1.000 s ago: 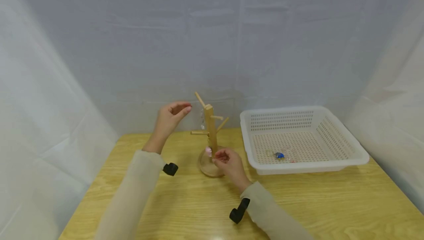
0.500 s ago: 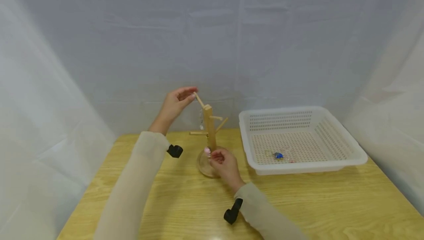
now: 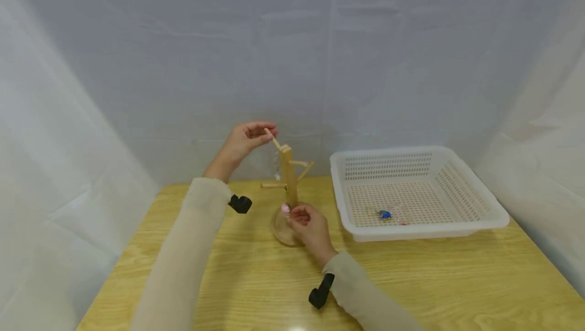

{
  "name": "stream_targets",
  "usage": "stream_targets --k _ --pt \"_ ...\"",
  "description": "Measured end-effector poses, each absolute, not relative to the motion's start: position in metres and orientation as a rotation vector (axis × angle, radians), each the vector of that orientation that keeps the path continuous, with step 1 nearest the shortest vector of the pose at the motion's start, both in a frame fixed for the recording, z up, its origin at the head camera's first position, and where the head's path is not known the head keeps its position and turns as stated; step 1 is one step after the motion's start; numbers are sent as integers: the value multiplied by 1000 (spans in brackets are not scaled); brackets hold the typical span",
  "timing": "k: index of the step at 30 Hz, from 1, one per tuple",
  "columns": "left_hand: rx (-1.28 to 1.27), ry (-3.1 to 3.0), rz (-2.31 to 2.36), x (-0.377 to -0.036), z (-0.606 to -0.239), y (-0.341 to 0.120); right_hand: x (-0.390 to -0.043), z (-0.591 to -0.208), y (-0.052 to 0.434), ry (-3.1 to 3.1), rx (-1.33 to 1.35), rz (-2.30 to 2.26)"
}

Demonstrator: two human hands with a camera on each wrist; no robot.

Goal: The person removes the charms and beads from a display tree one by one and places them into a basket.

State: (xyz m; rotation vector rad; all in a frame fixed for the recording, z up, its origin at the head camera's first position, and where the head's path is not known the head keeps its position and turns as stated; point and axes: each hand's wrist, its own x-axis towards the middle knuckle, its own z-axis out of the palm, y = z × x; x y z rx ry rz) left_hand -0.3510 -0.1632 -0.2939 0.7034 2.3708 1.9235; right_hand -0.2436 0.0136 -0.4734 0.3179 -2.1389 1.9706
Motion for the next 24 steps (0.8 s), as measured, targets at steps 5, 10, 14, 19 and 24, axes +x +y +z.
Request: stream_targets --k 5,10,14,19,24 --pt "689 2407 1897 -349 -295 -165 -243 -472 16 -2158 300 1963" --pt "625 2435 1928 -343 -295 -162 -230 -452 19 -2193 292 1909" --pt "616 2433 1971 -339 -296 -161 -222 -440 22 -2165 293 1920" --pt "594 2468 1994 -333 -297 -161 -220 -435 24 -2137 280 1938" --pt "511 2532 2002 -324 -296 -157 -232 -449 25 -2135 248 1917"
